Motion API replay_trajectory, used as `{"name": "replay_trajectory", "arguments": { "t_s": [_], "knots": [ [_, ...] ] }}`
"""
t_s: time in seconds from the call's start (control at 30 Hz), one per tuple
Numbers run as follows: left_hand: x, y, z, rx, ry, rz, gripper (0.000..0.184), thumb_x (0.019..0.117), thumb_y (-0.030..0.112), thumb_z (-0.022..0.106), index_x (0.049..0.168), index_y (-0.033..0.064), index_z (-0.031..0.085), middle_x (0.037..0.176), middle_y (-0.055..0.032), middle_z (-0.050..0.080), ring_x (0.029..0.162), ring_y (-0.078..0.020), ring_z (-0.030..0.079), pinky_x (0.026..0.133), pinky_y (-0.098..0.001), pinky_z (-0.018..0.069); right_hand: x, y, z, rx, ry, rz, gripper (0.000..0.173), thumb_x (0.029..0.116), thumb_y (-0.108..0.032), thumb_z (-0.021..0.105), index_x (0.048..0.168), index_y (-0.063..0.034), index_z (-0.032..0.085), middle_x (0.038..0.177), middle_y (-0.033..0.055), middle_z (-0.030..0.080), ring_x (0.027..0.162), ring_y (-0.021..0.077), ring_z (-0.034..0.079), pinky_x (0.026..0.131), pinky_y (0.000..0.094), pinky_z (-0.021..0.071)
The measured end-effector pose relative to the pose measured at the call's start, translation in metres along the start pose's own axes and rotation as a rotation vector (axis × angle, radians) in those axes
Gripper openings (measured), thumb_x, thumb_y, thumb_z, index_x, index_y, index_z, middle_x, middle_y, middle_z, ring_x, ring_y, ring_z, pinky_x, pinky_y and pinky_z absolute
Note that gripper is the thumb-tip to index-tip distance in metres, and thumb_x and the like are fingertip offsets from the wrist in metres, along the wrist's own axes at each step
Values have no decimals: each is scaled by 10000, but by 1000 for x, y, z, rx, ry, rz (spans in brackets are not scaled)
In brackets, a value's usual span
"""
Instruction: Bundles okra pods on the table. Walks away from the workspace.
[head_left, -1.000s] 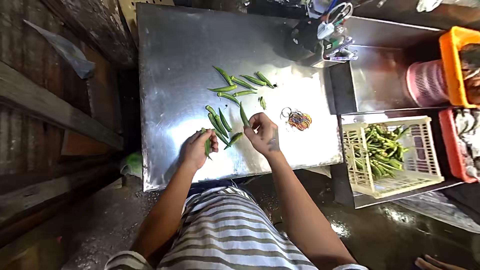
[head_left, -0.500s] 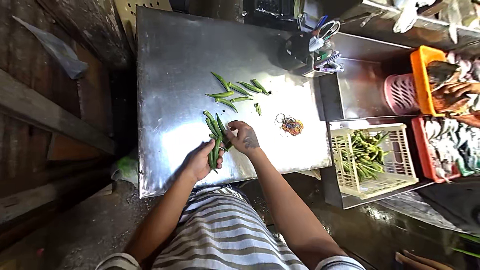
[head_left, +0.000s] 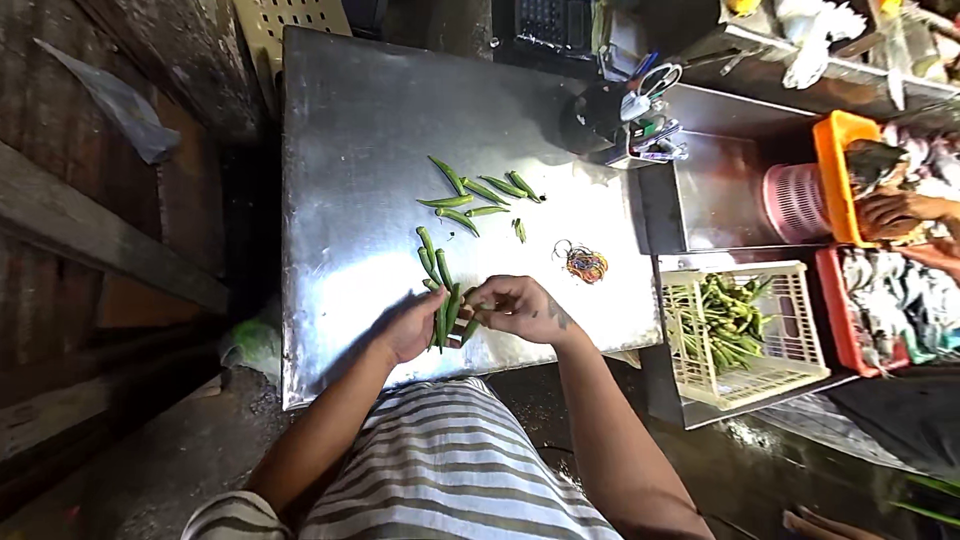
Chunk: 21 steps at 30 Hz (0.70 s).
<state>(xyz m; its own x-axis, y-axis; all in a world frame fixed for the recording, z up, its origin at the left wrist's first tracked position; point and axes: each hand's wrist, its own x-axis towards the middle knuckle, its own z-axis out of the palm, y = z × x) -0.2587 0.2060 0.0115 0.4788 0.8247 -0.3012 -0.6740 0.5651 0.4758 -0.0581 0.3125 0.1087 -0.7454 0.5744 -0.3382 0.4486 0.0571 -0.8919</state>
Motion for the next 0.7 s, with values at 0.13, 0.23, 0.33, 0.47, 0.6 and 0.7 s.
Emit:
{"name": "replay_trajectory", "arguments": {
  "t_s": [0.13,0.23,0.33,0.47,0.6,0.7],
  "knots": [
    [4,-6,14,20,75,-25,344,1076,265,526,1351,58,534,1015,-102,672,732,-189,675,647,-336,605,18,4,7,147,267,99,246,979,-106,653,1201,-2,647,987,106,735,752,204,726,722,380,646],
    [1,-7,10,11,147,1,235,1054,187,560,1243,48,550,867,-51,619,616,-124,594,559,-260,545,30,17,10,2,449,224,146,1009,-155,636,1099,-48,680,883,70,726,672,174,700,632,356,620],
    [-7,-9,2,-2,244,37,163,935,78,569,1097,58,561,693,-4,540,502,-90,512,467,-229,470,40,29,25,-340,408,269,145,945,-191,694,1011,-65,723,901,76,704,715,198,660,681,431,579],
    [-19,-2,-12,-37,339,134,127,851,54,535,973,69,564,600,14,500,461,-93,499,455,-244,461,48,42,64,-631,364,229,330,854,-382,768,1036,-110,734,1029,106,671,919,270,675,793,493,586],
    [-31,5,-19,35,344,183,214,926,51,487,1105,-2,592,920,-108,670,629,-154,627,572,-292,558,40,54,95,-774,446,172,315,897,-351,692,1056,-82,728,1010,137,710,981,317,697,846,488,578],
    [-34,4,-18,55,352,218,230,975,3,497,1179,-38,595,1112,-174,696,819,-224,703,732,-362,610,30,53,104,-708,548,133,257,898,-262,643,1034,-60,725,926,116,729,888,282,717,802,458,593]
  ]
}}
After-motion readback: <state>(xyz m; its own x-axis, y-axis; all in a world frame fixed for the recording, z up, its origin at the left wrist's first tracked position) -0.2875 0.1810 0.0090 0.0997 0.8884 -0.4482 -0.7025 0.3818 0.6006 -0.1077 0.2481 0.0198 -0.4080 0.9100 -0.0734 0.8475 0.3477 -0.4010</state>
